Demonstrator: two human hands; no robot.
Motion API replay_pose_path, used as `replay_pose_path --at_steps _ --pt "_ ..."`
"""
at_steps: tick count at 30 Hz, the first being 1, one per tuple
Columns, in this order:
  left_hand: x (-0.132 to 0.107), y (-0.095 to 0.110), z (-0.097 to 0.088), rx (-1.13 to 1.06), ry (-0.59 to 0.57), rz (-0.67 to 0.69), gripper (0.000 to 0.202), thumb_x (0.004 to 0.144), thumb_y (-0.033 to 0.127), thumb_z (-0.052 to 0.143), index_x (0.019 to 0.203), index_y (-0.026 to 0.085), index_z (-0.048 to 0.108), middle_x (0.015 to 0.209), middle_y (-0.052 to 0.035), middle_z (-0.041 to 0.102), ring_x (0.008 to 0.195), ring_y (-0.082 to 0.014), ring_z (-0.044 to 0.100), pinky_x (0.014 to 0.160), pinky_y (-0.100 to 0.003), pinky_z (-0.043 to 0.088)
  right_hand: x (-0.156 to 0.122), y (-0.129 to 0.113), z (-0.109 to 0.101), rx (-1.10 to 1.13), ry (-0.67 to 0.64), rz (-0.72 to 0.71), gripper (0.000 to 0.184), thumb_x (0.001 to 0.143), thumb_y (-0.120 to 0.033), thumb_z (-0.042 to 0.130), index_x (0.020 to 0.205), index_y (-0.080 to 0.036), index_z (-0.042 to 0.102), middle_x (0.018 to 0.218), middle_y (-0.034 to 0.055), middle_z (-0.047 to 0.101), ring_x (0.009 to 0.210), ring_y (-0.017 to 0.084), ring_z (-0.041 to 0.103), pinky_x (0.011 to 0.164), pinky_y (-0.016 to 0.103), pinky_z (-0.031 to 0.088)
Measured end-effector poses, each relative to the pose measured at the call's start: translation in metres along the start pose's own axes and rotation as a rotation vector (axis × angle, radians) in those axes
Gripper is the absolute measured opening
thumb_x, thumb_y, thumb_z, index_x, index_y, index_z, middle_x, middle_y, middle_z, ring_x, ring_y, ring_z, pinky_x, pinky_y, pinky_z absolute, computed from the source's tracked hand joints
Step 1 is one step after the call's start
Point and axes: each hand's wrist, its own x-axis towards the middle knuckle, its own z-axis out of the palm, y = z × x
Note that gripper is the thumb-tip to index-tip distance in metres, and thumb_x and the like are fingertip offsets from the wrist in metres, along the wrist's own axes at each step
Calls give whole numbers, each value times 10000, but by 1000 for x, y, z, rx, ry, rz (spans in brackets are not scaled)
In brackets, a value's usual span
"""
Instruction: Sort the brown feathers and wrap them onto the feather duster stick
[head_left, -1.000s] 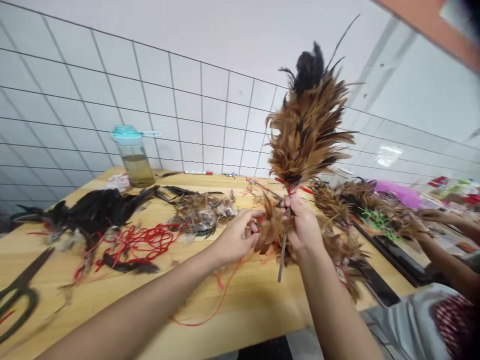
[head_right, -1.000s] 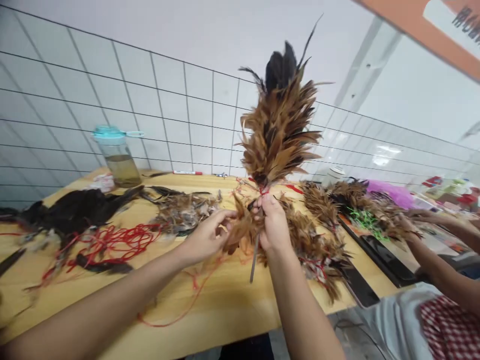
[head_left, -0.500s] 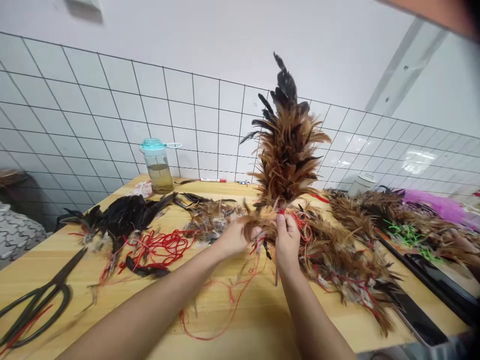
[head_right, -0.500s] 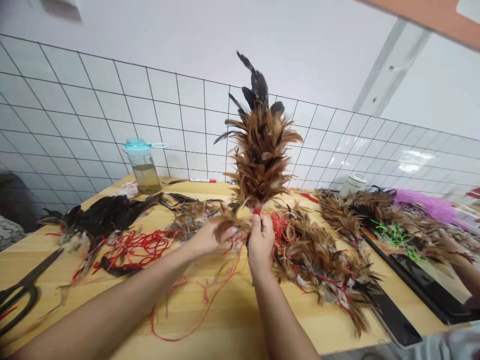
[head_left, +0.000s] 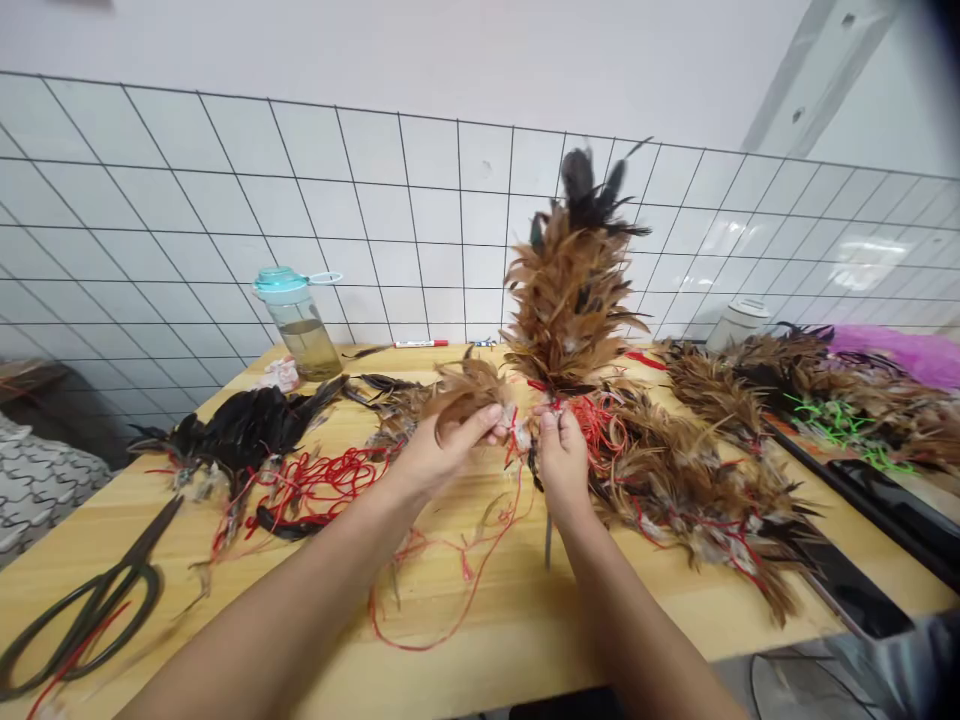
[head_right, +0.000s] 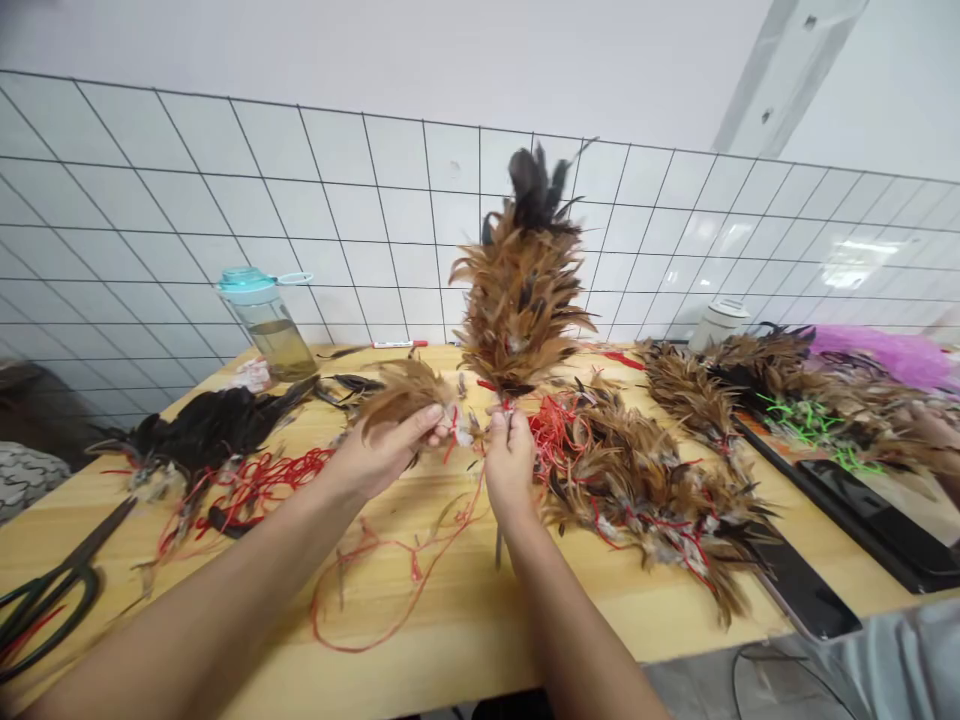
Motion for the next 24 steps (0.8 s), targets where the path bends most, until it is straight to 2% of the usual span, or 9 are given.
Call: replay_pose_path --at_steps 3,6,8,11,15,18,24 --pt "-3 1 6 72 -11 53 263 821 385 692 803 131 624 734 -31 633 677 -116 593 615 -215 506 -8 -6 9 125 -52 110 413 826 -622 578 831 -208 581 776 14 606 704 147 535 634 275 429" --pt "-2 0 5 110 43 65 220 839 346 663 806 135 613 723 -30 636 664 -118 602 583 -207 497 -12 -14 14 340 -137 299 512 705 -690 678 722 -212 495 572 -61 436 471 73 344 437 218 262" --pt "0 -1 2 124 61 68 207 853 337 637 806 137 607 720 -29 633 663 -119 601 577 -206 491 -12 -18 14 458 -182 400 549 630 -665 760 704 -207 466 553 -81 403 426 40 271 402 196 187" --pt "2 -3 -1 197 36 81 201 867 318 606 777 139 597 698 -25 619 634 -113 577 561 -207 474 -11 -20 13 594 -233 493 566 563 -583 849 682 -190 459 571 -81 428 409 10 256 386 171 163" --pt "4 -7 -4 308 28 129 194 865 301 602 748 149 574 674 -13 603 607 -109 559 562 -215 466 -10 -21 11 662 -328 562 533 579 -514 873 669 -177 469 566 -77 423 416 4 247 379 153 157" --pt "5 -9 -6 375 25 160 207 875 313 595 747 151 574 658 -5 593 596 -107 545 568 -220 453 -10 -21 10 650 -349 593 517 582 -506 875 688 -177 491 554 -73 439 419 7 245 379 147 157" --pt "7 -11 -8 531 -11 266 162 888 275 574 793 147 605 786 -42 652 748 -144 599 733 -257 479 -11 -21 9 557 -327 558 521 589 -553 848 789 -172 554 647 -16 577 436 29 332 377 167 153"
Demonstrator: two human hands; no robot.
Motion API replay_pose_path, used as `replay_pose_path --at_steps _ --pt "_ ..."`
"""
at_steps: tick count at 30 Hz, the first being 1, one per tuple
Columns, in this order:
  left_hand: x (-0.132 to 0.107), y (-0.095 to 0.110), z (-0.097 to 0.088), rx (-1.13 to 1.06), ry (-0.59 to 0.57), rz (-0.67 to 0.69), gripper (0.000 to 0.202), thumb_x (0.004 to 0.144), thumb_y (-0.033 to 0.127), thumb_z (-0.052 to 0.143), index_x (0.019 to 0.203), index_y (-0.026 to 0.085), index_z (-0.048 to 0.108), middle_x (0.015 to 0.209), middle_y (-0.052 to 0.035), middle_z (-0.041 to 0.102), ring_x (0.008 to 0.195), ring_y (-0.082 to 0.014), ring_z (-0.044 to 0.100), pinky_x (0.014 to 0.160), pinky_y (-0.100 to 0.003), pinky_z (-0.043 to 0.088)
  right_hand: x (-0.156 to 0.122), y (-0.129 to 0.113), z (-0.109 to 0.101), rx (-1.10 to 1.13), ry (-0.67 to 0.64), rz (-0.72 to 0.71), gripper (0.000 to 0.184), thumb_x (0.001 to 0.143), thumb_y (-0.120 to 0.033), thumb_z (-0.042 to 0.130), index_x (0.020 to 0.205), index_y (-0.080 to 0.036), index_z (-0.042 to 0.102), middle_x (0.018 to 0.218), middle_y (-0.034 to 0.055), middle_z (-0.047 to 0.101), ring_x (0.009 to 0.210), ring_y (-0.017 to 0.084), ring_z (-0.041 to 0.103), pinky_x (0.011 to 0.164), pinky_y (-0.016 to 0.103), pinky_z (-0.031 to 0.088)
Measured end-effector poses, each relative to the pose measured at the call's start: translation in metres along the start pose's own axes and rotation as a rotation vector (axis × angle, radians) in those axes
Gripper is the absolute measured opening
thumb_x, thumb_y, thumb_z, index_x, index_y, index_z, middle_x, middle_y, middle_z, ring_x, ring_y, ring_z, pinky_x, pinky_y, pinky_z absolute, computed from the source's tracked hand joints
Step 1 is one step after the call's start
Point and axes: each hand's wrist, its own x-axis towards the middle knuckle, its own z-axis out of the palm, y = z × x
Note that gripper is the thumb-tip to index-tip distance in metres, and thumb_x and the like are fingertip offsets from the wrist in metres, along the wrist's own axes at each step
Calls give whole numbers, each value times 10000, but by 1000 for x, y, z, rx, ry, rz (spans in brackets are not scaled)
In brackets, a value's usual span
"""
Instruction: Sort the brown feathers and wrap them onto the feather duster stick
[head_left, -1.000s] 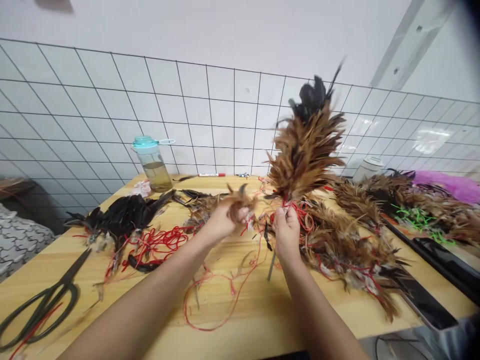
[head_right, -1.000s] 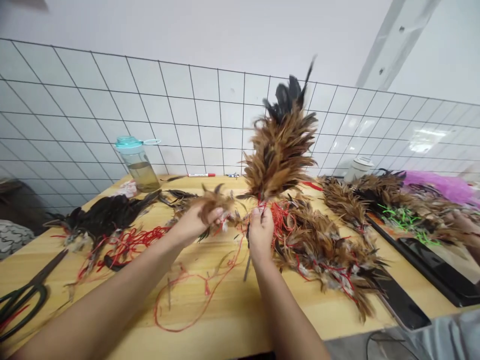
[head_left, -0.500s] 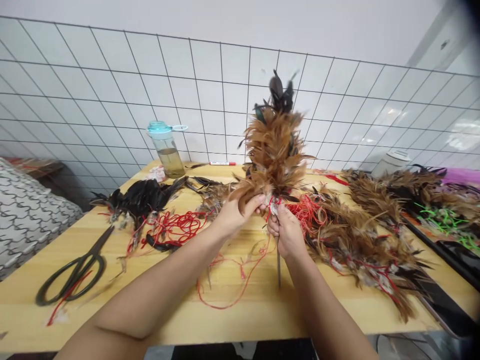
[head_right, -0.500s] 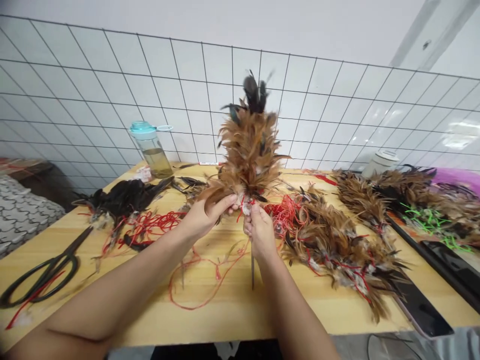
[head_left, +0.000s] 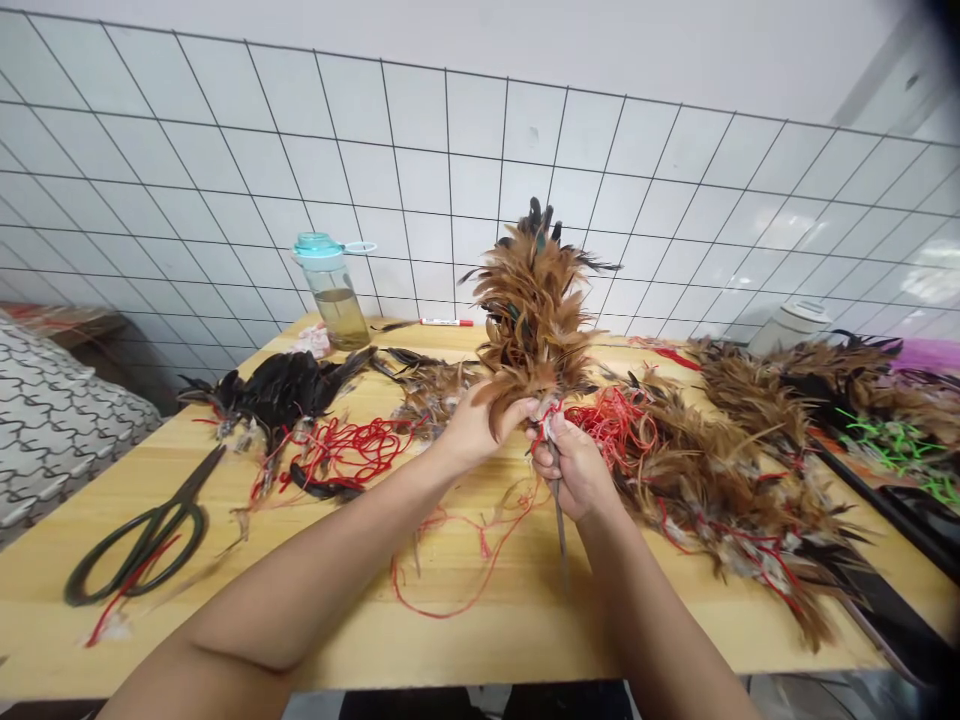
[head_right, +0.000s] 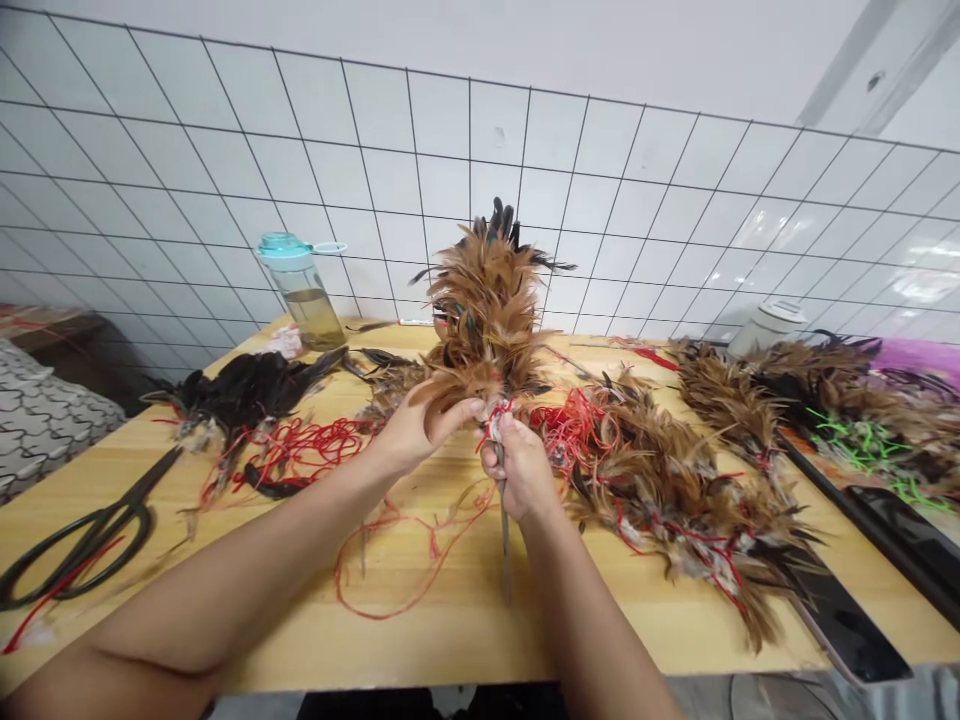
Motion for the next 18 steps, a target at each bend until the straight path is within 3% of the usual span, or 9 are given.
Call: replay_pose_path --at_steps 8,12,15,18 --pt "-3 9 0 31 -7 -16 206 884 297 577 747 150 622 732 -25 661 683 -137 584 685 -244 474 -4 0 1 -111 -117 -19 513 676 -633 753 699 -174 527 480 -73 429 390 27 258 399 193 136" --pt "-4 8 0 88 -5 11 203 876 312 576 776 149 644 818 -53 704 763 -168 629 759 -274 487 -5 -1 4 -117 -113 -41 522 642 -636 776 694 -169 548 533 -56 475 399 27 284 407 192 143" --pt "-3 8 -1 142 5 33 244 877 322 566 707 155 618 751 -45 686 720 -164 617 737 -277 474 -5 -2 4 -125 -137 -29 516 625 -629 788 713 -162 587 601 -30 539 410 26 293 407 197 148" --pt "-3 10 -1 121 0 24 304 878 334 559 627 163 573 662 -30 651 656 -151 595 685 -261 464 -6 -3 2 -157 -183 -21 479 651 -606 785 722 -161 624 558 -37 506 429 39 303 414 200 150"
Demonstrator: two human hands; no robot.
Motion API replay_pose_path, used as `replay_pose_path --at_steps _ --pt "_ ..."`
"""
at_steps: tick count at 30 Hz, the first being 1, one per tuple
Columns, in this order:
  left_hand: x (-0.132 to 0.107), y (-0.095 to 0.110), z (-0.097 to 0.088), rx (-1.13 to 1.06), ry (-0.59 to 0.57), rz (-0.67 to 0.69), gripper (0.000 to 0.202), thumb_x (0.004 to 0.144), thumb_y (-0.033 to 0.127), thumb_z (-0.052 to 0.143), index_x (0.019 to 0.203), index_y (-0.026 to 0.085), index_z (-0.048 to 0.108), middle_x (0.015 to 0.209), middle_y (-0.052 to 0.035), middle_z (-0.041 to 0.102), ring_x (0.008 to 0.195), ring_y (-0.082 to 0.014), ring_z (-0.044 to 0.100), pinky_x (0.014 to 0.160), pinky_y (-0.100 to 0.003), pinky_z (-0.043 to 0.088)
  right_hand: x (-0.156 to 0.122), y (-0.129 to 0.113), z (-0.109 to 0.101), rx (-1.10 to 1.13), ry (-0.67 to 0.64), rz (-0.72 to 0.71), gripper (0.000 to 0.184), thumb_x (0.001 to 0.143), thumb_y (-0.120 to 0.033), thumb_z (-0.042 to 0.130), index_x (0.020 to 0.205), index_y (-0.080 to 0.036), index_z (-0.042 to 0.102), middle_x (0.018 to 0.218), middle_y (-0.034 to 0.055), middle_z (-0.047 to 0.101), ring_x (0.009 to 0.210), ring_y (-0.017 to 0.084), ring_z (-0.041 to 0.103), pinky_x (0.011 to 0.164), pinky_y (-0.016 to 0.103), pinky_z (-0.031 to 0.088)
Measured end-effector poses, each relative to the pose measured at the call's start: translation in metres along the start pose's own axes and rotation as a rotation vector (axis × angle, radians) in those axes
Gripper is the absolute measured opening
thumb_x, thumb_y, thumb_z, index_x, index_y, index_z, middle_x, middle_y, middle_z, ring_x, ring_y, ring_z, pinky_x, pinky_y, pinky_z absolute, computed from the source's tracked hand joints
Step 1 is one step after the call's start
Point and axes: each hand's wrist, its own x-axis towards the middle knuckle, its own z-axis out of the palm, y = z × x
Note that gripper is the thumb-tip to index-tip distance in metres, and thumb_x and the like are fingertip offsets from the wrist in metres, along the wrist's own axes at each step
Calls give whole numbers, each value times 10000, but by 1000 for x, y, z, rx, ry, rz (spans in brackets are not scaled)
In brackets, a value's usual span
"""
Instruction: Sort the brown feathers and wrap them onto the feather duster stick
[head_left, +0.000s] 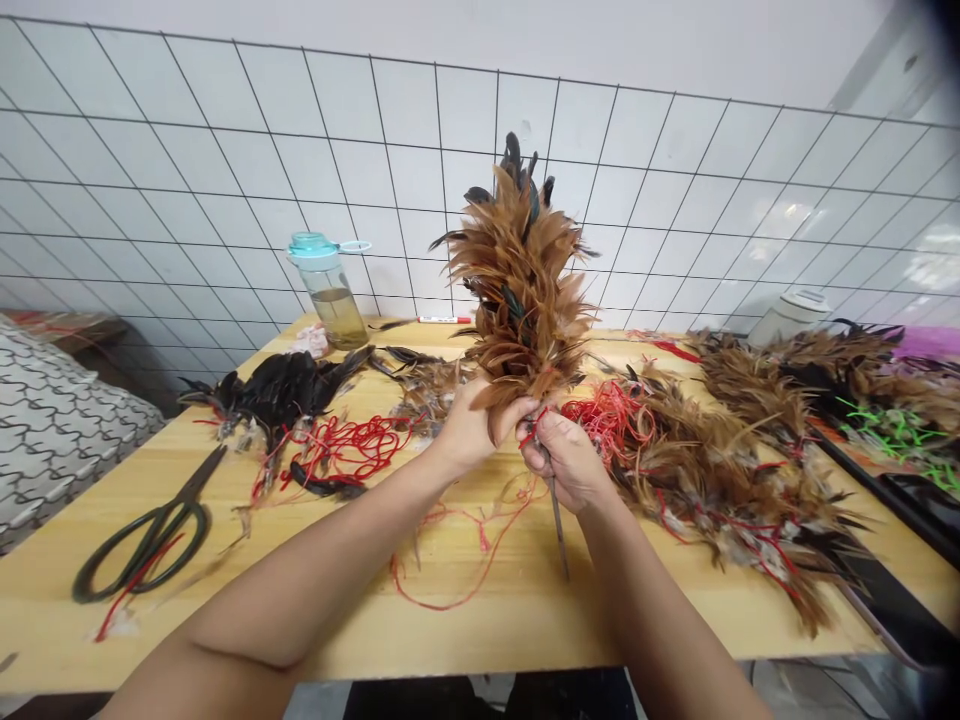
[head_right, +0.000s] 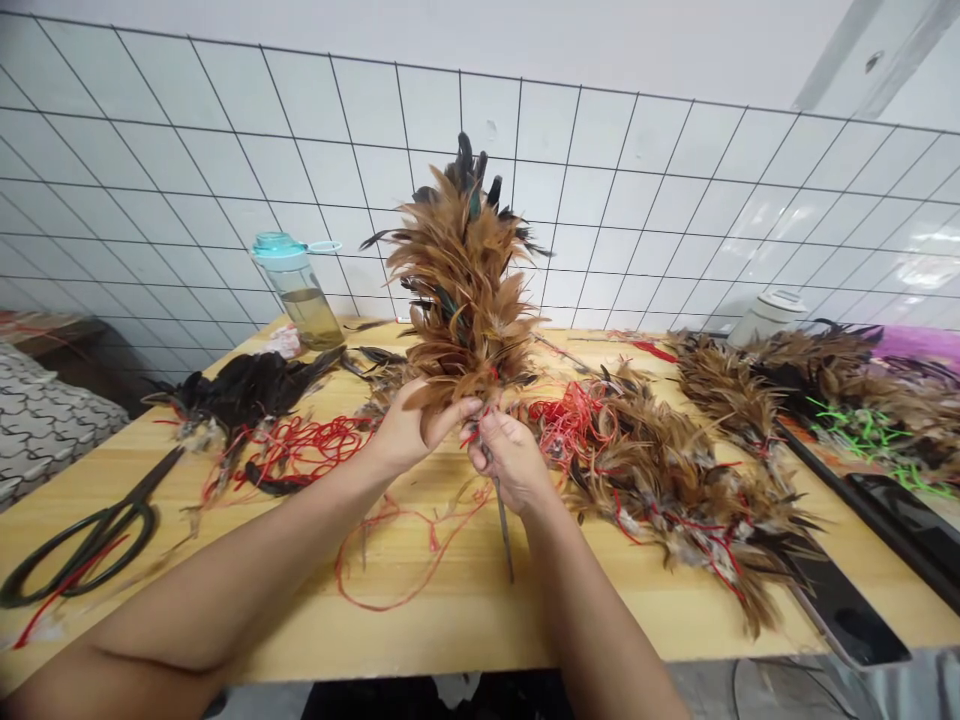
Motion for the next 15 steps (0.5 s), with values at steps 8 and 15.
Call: replay_pose_path --at_steps 8,15 --pt "-3 3 3 -58 61 -40 290 862 326 587 623 162 589 618 -17 648 600 -135 581 624 -238 465 -1 1 -7 -66 -146 -20 409 735 -549 749 815 -161 648 545 -40 489 456 50 306 441 204 170" --pt "-5 9 4 -53 105 -15 250 869 282 596 655 156 626 686 -35 698 655 -152 632 674 -251 496 -2 -2 -4 -95 -160 -60 404 713 -545 763 771 -174 614 636 -28 538 452 45 342 454 221 205"
